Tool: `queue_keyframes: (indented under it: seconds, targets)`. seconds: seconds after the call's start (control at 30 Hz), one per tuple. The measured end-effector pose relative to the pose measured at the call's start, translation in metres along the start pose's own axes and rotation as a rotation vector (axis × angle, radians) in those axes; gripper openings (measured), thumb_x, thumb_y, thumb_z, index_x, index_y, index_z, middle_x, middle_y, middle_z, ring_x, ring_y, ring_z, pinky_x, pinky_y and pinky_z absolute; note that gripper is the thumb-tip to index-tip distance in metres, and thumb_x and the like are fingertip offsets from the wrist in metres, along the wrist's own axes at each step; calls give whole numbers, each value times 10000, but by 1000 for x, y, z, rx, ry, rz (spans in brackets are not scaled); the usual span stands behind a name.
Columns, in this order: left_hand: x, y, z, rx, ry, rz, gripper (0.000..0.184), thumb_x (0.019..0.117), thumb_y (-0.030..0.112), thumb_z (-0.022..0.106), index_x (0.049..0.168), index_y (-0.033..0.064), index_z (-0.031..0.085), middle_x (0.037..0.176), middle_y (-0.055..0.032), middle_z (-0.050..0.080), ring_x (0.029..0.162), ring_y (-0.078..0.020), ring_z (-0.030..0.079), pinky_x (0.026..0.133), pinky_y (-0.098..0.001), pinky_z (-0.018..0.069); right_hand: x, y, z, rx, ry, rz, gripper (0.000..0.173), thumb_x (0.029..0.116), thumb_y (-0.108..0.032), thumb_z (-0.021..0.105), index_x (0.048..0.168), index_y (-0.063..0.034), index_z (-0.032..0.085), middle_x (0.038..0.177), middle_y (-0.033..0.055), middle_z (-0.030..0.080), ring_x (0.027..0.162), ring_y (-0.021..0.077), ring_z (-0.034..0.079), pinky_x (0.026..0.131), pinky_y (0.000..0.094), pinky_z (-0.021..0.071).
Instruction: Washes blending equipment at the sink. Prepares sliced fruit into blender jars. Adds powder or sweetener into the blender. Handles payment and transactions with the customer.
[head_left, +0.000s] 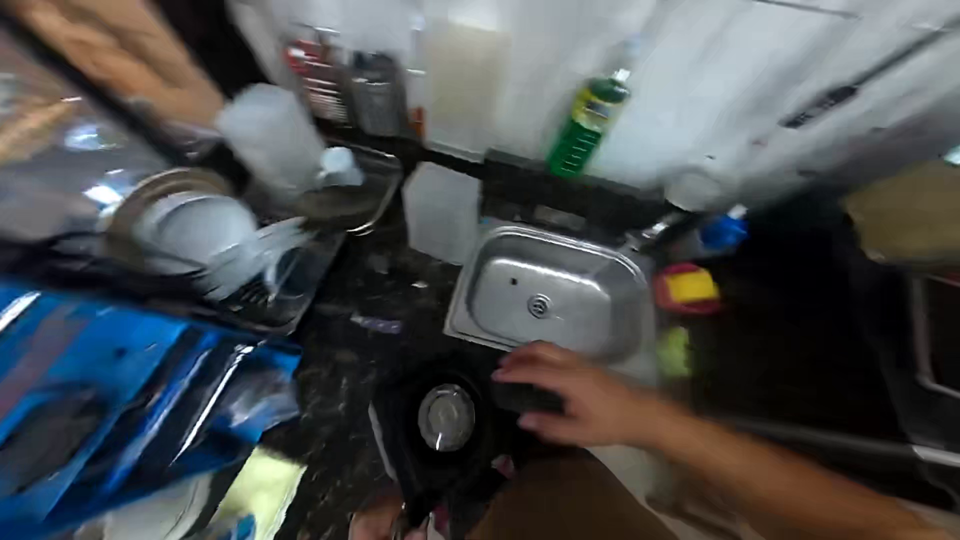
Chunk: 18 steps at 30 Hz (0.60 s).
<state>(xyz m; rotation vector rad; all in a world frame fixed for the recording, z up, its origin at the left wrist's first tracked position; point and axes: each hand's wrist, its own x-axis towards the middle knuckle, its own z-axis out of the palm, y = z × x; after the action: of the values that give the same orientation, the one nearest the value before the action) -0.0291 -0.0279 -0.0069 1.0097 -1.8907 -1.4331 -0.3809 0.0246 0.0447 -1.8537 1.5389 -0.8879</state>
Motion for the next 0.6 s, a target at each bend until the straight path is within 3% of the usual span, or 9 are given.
queue_keyframes:
  seconds: [0.07,0.13,0.17,0.3,0.4,0.5,0.6]
  targets:
    - [38,3,22,57,-126,28,679,913,767,494,758,131,675,670,57,634,662,13,608,641,-245,546,7,-18,-4,-222,-130,45,633,891,-440,751,1479,-328,543,1438,114,558,1283,293,564,1029,501,513]
    - [74,8,46,59,-209,27,702,874,814,496,733,149,671,629,66,611,602,1,591,587,-248,538,2,-13,-18,-310,-107,124,708,813,-484,798,1457,-326,548,1379,125,574,1184,340,583,912,527,546]
    - [91,10,58,86,-245,42,715,863,827,495,709,148,657,613,63,599,584,-13,584,571,-264,532,-3,-7,-29,-312,-101,181,718,804,-500,803,1449,-314,549,1374,121,575,1180,345,583,908,532,545]
    - [140,18,103,327,-369,206,766,861,838,459,648,122,628,618,5,602,622,-101,612,606,-361,549,-23,28,-70,-212,-64,341,689,885,-534,748,1489,-297,513,1293,94,612,1165,294,603,944,511,536]
    - [167,34,137,444,-397,270,774,843,871,425,577,153,541,575,13,535,586,-115,574,564,-359,513,-34,58,-89,-143,-14,404,665,852,-469,780,1451,-307,539,1219,104,598,1072,266,619,861,485,557]
    - [190,43,161,519,-452,227,792,795,900,466,629,140,615,638,3,600,653,-141,617,629,-390,549,-51,81,-101,-48,164,467,677,722,-398,862,1332,-244,611,1203,117,608,997,253,647,801,470,582]
    - [216,62,171,649,-516,45,750,692,817,686,782,73,704,772,-57,673,770,-213,660,732,-472,567,-86,121,-110,217,450,525,705,706,-274,874,1310,-69,573,1180,140,622,932,206,655,765,391,590]
